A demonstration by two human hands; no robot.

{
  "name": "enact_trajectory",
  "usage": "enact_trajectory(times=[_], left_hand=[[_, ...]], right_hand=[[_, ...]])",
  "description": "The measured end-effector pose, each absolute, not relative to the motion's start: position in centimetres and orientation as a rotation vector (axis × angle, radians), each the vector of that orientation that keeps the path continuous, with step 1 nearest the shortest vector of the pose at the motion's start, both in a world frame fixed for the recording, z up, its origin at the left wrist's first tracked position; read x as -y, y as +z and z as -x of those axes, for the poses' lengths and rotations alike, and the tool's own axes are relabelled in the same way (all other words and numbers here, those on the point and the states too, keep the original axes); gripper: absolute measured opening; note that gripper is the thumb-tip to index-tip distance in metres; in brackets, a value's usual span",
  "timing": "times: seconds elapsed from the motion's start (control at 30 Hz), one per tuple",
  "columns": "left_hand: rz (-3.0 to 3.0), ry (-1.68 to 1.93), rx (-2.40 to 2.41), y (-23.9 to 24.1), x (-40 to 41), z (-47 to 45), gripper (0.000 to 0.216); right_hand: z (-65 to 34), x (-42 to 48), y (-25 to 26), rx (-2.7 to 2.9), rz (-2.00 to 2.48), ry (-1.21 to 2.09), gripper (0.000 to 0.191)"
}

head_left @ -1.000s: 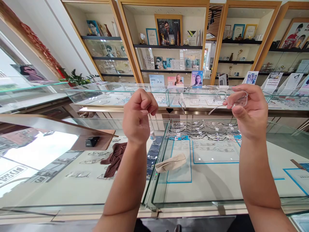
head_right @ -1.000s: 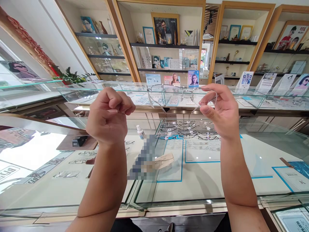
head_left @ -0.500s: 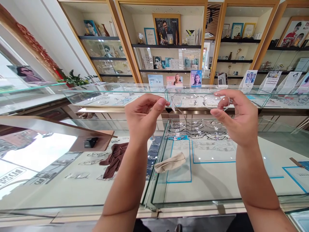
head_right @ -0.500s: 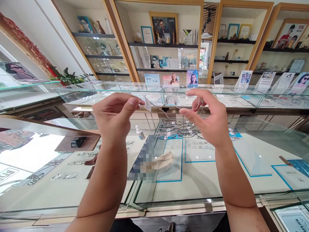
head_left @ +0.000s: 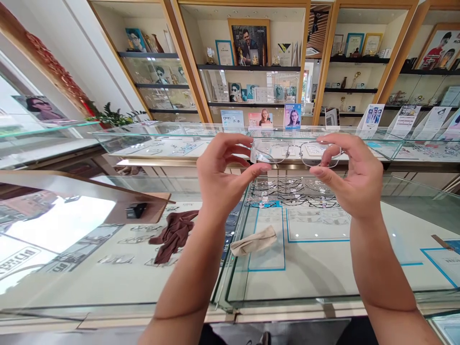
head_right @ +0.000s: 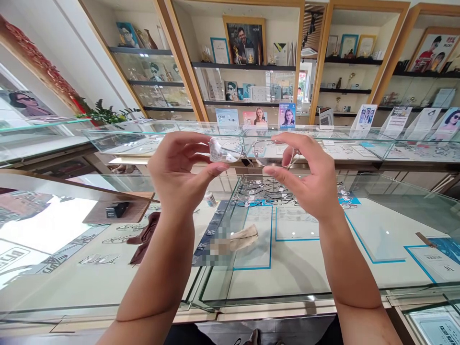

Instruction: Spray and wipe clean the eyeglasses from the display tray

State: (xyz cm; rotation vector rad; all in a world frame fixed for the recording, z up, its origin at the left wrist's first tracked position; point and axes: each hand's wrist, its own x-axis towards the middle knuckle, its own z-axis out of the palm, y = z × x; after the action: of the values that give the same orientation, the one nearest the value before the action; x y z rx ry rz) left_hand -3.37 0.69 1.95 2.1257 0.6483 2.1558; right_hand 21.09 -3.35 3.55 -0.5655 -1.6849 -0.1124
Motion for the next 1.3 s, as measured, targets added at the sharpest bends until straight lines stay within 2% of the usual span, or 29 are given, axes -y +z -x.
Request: enact_trajectory(times=[0.43,0.67,0.8,0.97,1.17,1.3], left_hand=[[-2.033,2.138,-0.754,2.3,0.8,2.9,0.037],[-2.056,2.214,-0.947,2.9,3.0,2.5,0.037],[-2.112,2.289,-1.007,3.0,4.0,2.5,0.037],[-2.141,2.326,-0.989,2.9,4.2,2.5,0.037],[-2.016,2.311,-0.754,1.8,0.8,2.6,0.047],[-1.973,2.294,-0.622,0.9,-1.4,1.7,0.051]], right_hand=[[-20.6,4.1,3.9,1.664,0.691,-0.078,0.037],[-20.5,3.6,3.7,1.641,0.730,0.020,0.047],[-20.4,3.4,3.5,1.644,0.754,0.039,0.044],[-20.1,3.2,3.3,1.624,0.773,-0.073,0.043],[-18.8,3.6,2.9,1.482,0.656,-0.392,0.036],[-18.4,4.5,2.7,1.468,0.633,-0.431,0.041]])
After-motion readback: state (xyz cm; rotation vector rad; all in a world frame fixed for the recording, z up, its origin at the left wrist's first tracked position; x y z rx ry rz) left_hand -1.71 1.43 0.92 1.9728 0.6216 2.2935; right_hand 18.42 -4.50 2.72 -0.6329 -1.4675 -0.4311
